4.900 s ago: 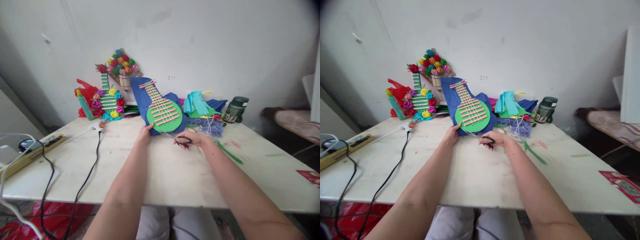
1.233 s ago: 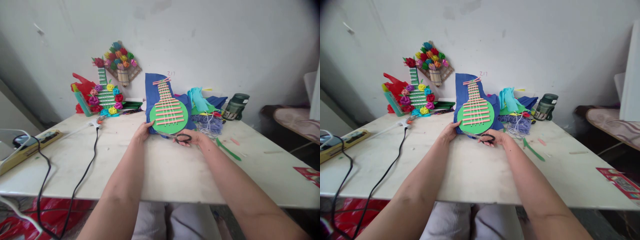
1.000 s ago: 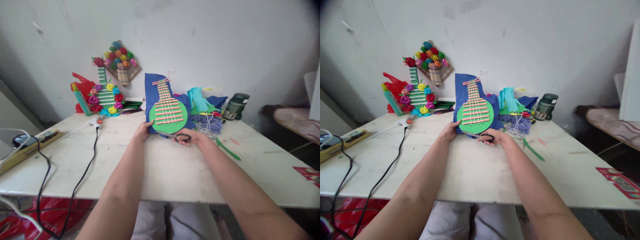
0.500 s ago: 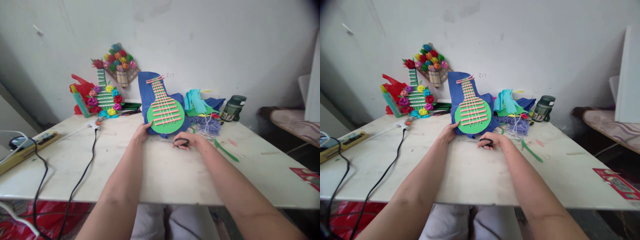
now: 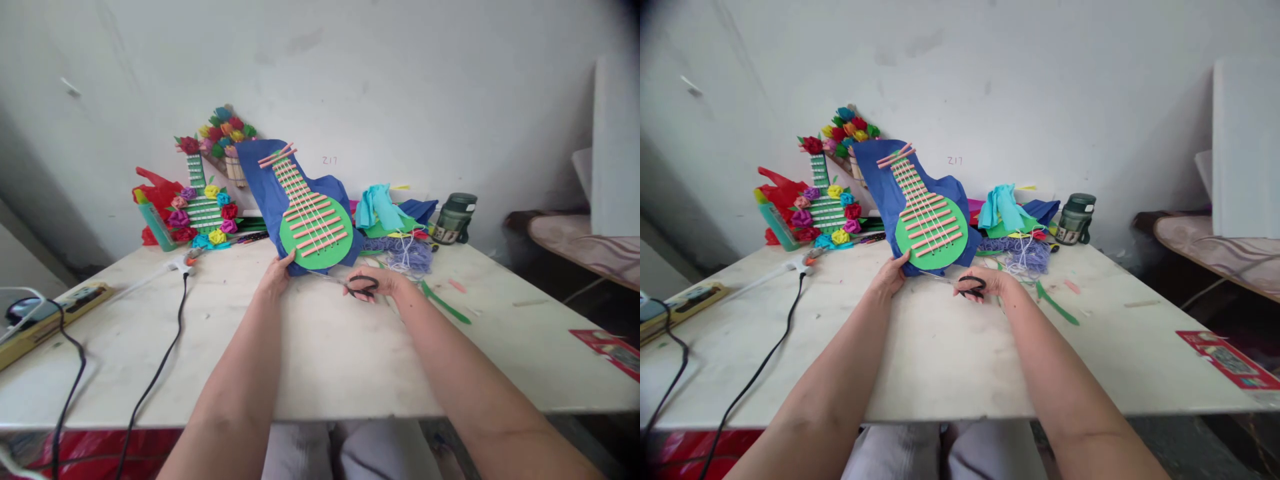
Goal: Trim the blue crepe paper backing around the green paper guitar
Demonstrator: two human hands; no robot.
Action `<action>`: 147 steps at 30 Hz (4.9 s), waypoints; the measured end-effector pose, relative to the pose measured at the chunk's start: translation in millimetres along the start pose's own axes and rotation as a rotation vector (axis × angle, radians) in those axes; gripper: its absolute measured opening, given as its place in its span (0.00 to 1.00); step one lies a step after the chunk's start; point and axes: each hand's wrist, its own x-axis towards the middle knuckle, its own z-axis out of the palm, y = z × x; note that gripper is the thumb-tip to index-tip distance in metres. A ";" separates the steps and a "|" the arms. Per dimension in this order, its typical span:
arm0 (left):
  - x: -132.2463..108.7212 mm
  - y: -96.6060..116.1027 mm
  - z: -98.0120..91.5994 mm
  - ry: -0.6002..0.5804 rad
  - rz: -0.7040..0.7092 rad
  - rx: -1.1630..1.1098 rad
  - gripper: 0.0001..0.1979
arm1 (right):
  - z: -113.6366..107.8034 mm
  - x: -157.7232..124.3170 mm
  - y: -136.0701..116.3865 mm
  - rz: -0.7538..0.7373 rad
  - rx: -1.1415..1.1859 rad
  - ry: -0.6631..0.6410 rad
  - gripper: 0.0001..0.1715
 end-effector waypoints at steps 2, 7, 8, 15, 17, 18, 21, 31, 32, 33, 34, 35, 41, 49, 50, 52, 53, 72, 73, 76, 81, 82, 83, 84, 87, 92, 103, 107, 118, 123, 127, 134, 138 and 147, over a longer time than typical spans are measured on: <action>-0.3 0.3 0.2 -0.002 0.002 -0.003 0.19 | -0.9 -0.1 1.1 -0.025 0.023 0.015 0.20; -2.1 1.7 1.7 0.014 -0.005 0.008 0.18 | -1.1 -0.7 0.8 -0.157 0.100 0.097 0.22; -2.2 1.8 1.8 0.017 -0.006 0.014 0.17 | -1.3 -0.4 0.9 -0.196 0.111 0.125 0.23; -2.5 0.6 2.9 -0.001 0.016 0.021 0.15 | -2.9 4.7 3.5 -0.329 0.182 0.303 0.26; -3.2 0.2 3.4 -0.012 0.016 0.030 0.16 | -0.3 4.4 1.8 -0.325 0.192 0.318 0.26; -3.4 0.0 3.5 -0.020 0.016 0.035 0.16 | 1.8 3.9 0.2 -0.320 0.195 0.322 0.25; -3.7 -0.9 3.7 -0.029 0.011 0.050 0.17 | 10.1 3.2 -6.3 -0.306 0.205 0.323 0.25; -6.6 -7.1 19.2 0.022 0.006 -0.008 0.17 | 11.9 41.3 0.8 -0.371 0.291 1.121 0.28; -7.4 -8.7 22.2 0.020 0.006 -0.019 0.17 | 10.7 43.1 2.6 -0.360 0.309 1.166 0.28; -8.1 -10.4 25.1 0.016 0.006 -0.030 0.18 | 10.0 43.9 3.8 -0.343 0.324 1.190 0.29; -8.6 -12.2 27.9 0.012 0.007 -0.039 0.18 | 9.7 43.9 4.4 -0.318 0.339 1.204 0.29; -9.1 -14.0 30.4 0.006 0.012 -0.047 0.18 | 9.8 43.4 4.5 -0.294 0.356 1.210 0.30; -12.5 -21.3 40.3 -0.021 -0.009 -0.046 0.19 | 11.1 40.7 3.5 -0.305 0.471 1.256 0.32; -16.2 -17.2 39.4 -0.068 -0.069 0.033 0.20 | 4.1 34.8 2.0 -0.454 0.383 1.234 0.28; -14.5 -13.6 36.1 -0.038 -0.072 0.057 0.21 | 2.2 34.1 2.2 -0.448 0.368 1.222 0.29; -9.6 -4.8 26.3 0.045 -0.065 0.114 0.21 | -2.0 33.1 3.7 -0.435 0.349 1.197 0.30; -6.8 -0.2 20.3 0.085 -0.066 0.141 0.20 | -4.1 32.7 5.1 -0.430 0.346 1.183 0.30; -11.7 15.8 -14.8 -0.059 -0.079 0.229 0.28 | -18.8 19.9 16.5 -0.316 0.166 1.033 0.24; -11.4 15.8 -14.6 -0.051 -0.071 0.222 0.28 | -18.1 19.4 15.4 -0.293 0.104 1.093 0.24; -8.1 14.2 -12.7 -0.020 -0.038 0.185 0.25 | -14.5 14.0 9.4 -0.206 -0.198 1.428 0.24; -0.2 6.7 -8.6 0.051 -0.010 0.164 0.19 | -4.0 5.3 -2.3 -0.288 -0.534 1.649 0.24; 0.6 5.3 -7.7 0.067 -0.015 0.159 0.18 | -0.5 6.3 -3.9 -0.338 -0.556 1.585 0.24; 0.9 4.2 -6.6 0.078 -0.021 0.153 0.18 | 3.7 8.4 -5.3 -0.389 -0.571 1.496 0.23; 0.9 3.3 -5.4 0.081 -0.027 0.145 0.18 | 8.7 11.3 -6.5 -0.442 -0.583 1.388 0.23; -0.9 2.1 -1.1 0.066 -0.033 0.116 0.18 | 25.4 21.3 -8.4 -0.497 -0.656 1.057 0.20; -2.9 1.9 3.8 0.071 -0.047 0.078 0.12 | 40.3 30.1 -4.5 -0.320 -0.890 0.805 0.17; -3.7 1.4 9.6 0.122 -0.049 0.025 0.14 | 34.3 25.8 -2.7 -0.150 -1.210 0.692 0.22; -5.0 3.0 11.8 0.135 -0.036 -0.006 0.16 | 31.8 23.1 -3.0 -0.121 -1.301 0.659 0.22; -3.0 0.2 6.0 0.074 0.008 -0.044 0.20 | 28.2 28.6 2.8 -0.091 -0.487 0.423 0.24; -3.8 1.1 5.8 0.051 -0.006 -0.035 0.20 | 26.8 27.6 4.2 -0.072 -0.169 0.268 0.23; -5.9 1.1 7.2 0.027 0.004 -0.034 0.20 | 24.8 25.6 5.1 -0.072 -0.086 0.216 0.20; -4.8 0.3 6.4 0.010 -0.036 -0.019 0.20 | 26.5 21.2 0.1 -0.022 0.044 0.175 0.14; -6.0 1.0 7.1 0.009 -0.049 -0.012 0.20 | 25.5 22.0 1.6 -0.007 0.062 0.161 0.14; -7.4 1.9 6.9 0.019 -0.053 -0.025 0.21 | 22.4 16.4 1.8 -0.026 0.068 0.145 0.19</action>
